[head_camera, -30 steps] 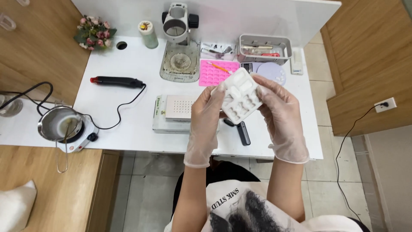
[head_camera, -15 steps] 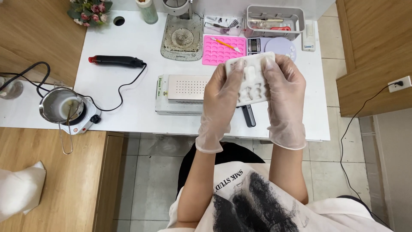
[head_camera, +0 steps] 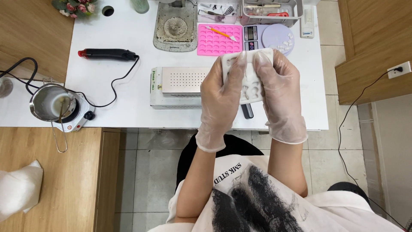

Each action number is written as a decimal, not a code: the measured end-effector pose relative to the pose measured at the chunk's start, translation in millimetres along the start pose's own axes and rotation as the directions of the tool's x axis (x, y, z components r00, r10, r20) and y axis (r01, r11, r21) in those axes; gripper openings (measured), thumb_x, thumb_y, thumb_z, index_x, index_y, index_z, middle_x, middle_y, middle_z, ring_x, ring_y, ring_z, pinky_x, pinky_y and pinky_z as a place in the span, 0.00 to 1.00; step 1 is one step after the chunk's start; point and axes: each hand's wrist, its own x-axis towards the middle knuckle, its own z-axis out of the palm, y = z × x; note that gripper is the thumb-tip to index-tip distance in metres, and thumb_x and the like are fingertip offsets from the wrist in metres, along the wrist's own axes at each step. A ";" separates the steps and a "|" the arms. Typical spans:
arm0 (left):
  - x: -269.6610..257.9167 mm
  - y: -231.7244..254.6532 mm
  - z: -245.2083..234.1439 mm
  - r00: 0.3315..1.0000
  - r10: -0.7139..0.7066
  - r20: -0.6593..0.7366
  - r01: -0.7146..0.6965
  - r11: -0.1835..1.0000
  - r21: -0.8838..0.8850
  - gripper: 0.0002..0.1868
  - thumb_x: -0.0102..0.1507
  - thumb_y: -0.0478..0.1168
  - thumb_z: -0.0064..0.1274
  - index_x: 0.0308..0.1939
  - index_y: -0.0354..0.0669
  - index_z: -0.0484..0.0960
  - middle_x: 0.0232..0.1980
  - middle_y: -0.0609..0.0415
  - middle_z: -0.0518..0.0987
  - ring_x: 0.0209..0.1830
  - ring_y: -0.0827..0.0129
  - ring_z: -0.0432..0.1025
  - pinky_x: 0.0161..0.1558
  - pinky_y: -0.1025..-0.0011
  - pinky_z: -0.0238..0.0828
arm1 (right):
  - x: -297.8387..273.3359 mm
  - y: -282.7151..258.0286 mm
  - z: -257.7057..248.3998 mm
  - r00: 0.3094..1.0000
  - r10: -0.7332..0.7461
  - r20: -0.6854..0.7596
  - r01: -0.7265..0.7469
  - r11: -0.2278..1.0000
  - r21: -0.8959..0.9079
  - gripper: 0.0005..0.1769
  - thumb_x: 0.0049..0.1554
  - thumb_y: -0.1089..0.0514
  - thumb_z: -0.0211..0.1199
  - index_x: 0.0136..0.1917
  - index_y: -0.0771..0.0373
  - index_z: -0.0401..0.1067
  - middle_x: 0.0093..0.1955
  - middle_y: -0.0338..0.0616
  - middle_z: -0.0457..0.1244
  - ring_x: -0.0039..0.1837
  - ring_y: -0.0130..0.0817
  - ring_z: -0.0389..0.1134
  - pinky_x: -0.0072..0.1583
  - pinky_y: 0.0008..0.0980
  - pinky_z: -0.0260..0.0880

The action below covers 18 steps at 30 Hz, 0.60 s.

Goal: Removing molded wax pieces from a silicone mold and stirring melted wax in a pot on a heating plate.

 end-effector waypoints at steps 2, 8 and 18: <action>-0.5 -0.2 -0.9 1.000 -0.006 0.007 0.006 1.000 -0.013 0.14 0.75 0.45 0.48 0.49 0.36 0.80 0.36 0.63 0.77 0.34 0.84 0.67 0.37 0.80 0.70 | -0.9 -1.9 0.9 1.000 0.010 0.000 -0.010 1.000 0.015 0.13 0.65 0.59 0.62 0.59 0.70 0.72 0.50 0.39 0.68 0.47 0.20 0.68 0.50 0.21 0.73; -1.0 -7.7 1.4 0.998 0.042 -0.056 -0.040 0.999 0.037 0.15 0.75 0.45 0.47 0.51 0.36 0.80 0.37 0.61 0.78 0.33 0.83 0.68 0.35 0.80 0.69 | -7.1 -10.4 20.1 0.995 -0.033 -0.093 0.018 0.986 -0.165 0.15 0.65 0.57 0.64 0.60 0.69 0.71 0.47 0.42 0.67 0.42 0.23 0.64 0.43 0.24 0.67; 1.7 -15.4 -0.2 0.971 0.153 -0.184 -0.109 0.967 0.229 0.13 0.76 0.44 0.46 0.51 0.37 0.78 0.40 0.55 0.80 0.38 0.77 0.73 0.40 0.75 0.74 | -23.0 -2.5 13.9 0.712 -0.637 0.293 0.602 0.339 -0.723 0.16 0.67 0.68 0.69 0.67 0.62 0.74 0.69 0.46 0.67 0.70 0.38 0.72 0.66 0.32 0.75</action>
